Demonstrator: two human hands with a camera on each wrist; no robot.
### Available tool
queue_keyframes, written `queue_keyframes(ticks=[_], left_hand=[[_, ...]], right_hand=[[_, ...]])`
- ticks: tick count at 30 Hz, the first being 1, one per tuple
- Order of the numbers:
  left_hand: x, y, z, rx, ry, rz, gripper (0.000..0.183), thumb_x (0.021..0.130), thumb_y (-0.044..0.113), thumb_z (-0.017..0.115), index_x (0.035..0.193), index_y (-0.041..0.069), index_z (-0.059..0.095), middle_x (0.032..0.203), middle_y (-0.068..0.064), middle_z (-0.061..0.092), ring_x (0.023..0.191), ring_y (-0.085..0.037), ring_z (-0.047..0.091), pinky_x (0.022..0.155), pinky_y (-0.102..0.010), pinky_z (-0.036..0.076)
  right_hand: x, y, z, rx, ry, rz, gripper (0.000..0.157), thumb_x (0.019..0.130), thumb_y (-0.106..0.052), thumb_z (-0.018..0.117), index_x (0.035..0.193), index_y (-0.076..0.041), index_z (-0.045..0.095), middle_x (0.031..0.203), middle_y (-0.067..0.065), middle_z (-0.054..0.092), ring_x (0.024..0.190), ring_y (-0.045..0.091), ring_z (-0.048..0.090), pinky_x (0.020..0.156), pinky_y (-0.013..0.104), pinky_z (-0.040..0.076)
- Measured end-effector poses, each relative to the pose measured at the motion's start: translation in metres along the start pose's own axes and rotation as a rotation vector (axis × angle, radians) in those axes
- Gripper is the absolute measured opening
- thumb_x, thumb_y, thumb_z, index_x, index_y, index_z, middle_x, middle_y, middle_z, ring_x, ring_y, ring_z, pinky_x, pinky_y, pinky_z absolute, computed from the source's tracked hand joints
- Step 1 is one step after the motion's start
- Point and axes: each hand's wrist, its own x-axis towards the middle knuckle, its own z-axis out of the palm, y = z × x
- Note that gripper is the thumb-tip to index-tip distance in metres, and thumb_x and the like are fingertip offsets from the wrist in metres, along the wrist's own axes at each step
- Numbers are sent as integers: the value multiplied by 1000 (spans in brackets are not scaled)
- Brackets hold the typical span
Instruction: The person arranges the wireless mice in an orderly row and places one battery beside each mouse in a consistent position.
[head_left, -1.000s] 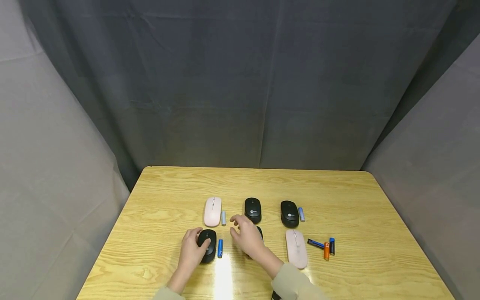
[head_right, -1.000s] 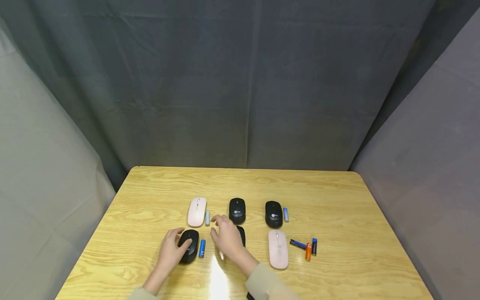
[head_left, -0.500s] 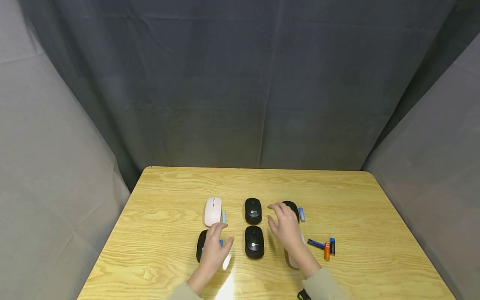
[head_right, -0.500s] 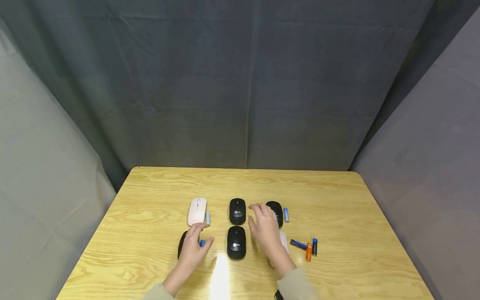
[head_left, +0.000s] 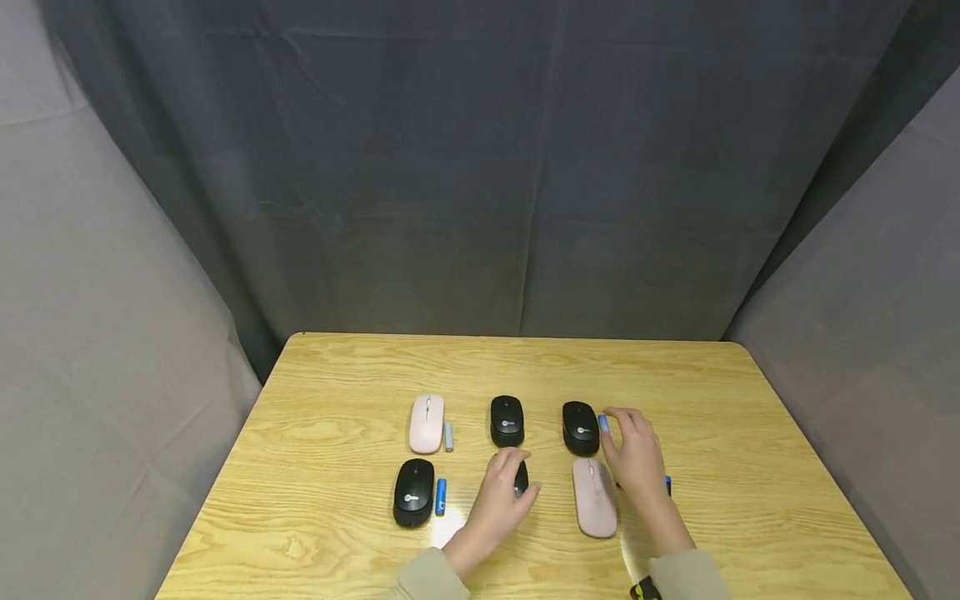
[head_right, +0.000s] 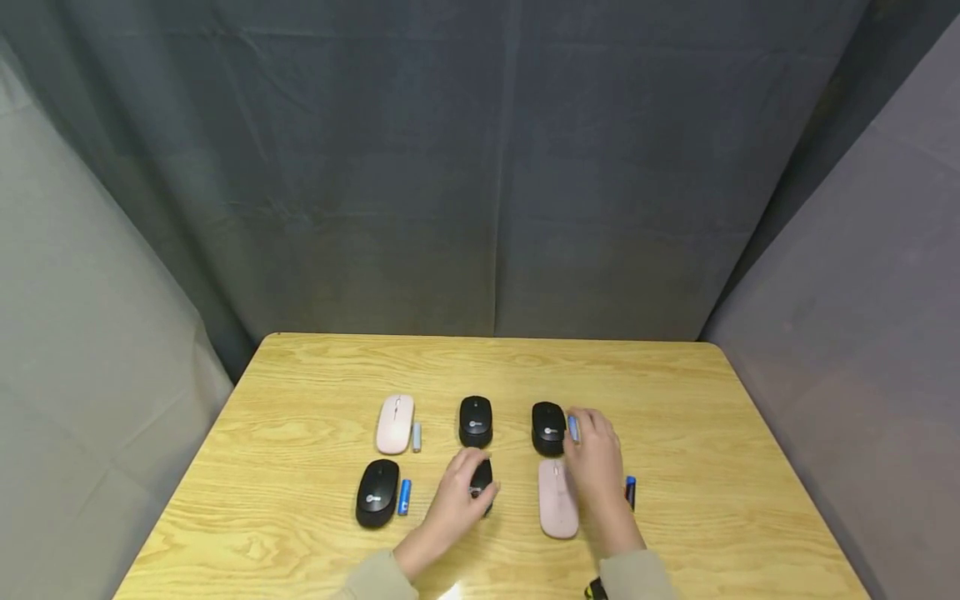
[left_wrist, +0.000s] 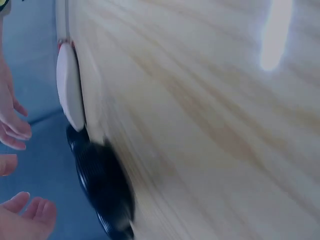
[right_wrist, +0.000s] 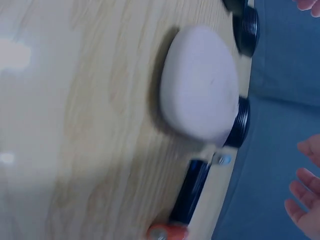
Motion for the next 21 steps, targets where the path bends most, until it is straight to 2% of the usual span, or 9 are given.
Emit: queue_keyframes(ticks=[3, 9, 16, 21], left_hand=[[4, 7, 14, 18, -53, 13, 42, 83, 17, 64, 120, 1, 51, 117, -6, 50, 111, -20, 49, 93, -30, 43], [8, 17, 39, 62, -130, -21, 45, 82, 19, 66, 120, 0, 51, 114, -7, 53, 108, -20, 52, 91, -27, 44], [8, 18, 60, 14, -199, -102, 49, 81, 22, 68, 120, -4, 52, 106, -9, 54, 97, -16, 56, 83, -23, 47], [9, 18, 69, -7, -183, -136, 49, 78, 21, 70, 116, -7, 54, 101, -11, 56, 93, -16, 56, 82, -25, 48]], right_hand=[[-3, 12, -3, -8, -8, 20, 37, 75, 0, 68, 110, 1, 57, 108, 23, 55, 99, 42, 51, 81, 54, 42], [-11, 34, -7, 1, -57, 14, 38, 73, 3, 68, 110, 3, 57, 106, 24, 54, 98, 43, 51, 80, 54, 43], [-20, 46, -12, 2, -259, 82, 38, 76, 0, 67, 112, 5, 56, 110, 28, 53, 103, 46, 49, 83, 56, 42], [-25, 50, -10, 10, -364, 98, 35, 75, -1, 68, 108, 5, 58, 108, 25, 55, 101, 43, 52, 85, 55, 42]])
